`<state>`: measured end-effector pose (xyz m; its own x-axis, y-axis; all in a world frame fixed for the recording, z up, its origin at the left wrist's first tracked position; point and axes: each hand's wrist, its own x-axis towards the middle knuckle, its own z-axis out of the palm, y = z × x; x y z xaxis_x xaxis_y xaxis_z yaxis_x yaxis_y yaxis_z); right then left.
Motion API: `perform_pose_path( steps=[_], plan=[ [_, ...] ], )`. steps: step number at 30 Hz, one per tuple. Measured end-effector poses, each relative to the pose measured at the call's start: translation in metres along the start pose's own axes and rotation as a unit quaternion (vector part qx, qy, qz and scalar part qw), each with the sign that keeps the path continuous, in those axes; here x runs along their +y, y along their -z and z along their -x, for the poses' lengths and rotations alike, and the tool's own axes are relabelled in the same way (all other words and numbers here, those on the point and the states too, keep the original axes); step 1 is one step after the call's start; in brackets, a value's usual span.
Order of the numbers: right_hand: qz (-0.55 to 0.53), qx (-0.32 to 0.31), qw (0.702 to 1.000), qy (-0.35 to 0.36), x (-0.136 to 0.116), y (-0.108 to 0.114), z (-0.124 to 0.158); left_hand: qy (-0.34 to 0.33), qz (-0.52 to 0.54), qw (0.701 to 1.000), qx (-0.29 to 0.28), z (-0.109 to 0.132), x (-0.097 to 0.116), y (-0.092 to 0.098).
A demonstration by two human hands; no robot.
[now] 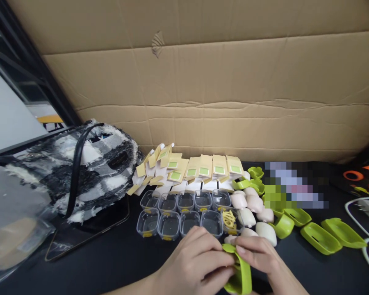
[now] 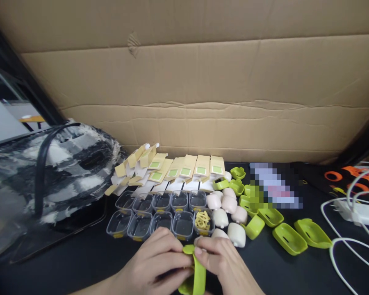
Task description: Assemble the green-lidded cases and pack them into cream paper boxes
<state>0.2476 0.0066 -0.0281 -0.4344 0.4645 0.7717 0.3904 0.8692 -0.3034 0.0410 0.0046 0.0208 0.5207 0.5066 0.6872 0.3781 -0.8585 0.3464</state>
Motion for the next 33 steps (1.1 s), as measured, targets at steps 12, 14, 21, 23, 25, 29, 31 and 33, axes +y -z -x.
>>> perform_pose_path(
  steps=[12,14,21,23,25,29,31,33],
  plan=[
    [0.009,-0.051,0.999,-0.009,-0.012,0.008,-0.012,-0.010,0.010,1.000,-0.010,0.001,0.000,-0.001],
    [0.024,-0.018,1.000,0.000,-0.010,0.004,-0.009,-0.012,0.004,1.000,0.002,0.001,0.001,-0.001],
    [0.057,-0.071,0.996,0.002,-0.006,0.005,0.006,-0.019,-0.007,1.000,-0.007,0.002,0.003,0.000],
    [0.061,-0.091,0.994,0.004,-0.006,0.007,0.009,-0.016,-0.001,1.000,-0.008,0.004,0.002,-0.001],
    [0.056,-0.085,0.995,0.014,-0.005,0.005,0.011,-0.005,0.019,1.000,-0.001,0.004,0.002,-0.003],
    [0.031,-0.056,0.998,0.012,-0.005,0.001,0.008,0.088,0.088,0.992,-0.025,0.004,0.003,-0.006],
    [0.017,-0.053,0.998,0.000,-0.006,0.000,0.005,0.145,0.123,0.981,-0.035,0.003,0.004,-0.007],
    [-0.004,-0.052,0.999,-0.008,-0.005,0.001,0.003,0.187,0.158,0.969,-0.030,0.002,0.006,-0.008]
  ],
)
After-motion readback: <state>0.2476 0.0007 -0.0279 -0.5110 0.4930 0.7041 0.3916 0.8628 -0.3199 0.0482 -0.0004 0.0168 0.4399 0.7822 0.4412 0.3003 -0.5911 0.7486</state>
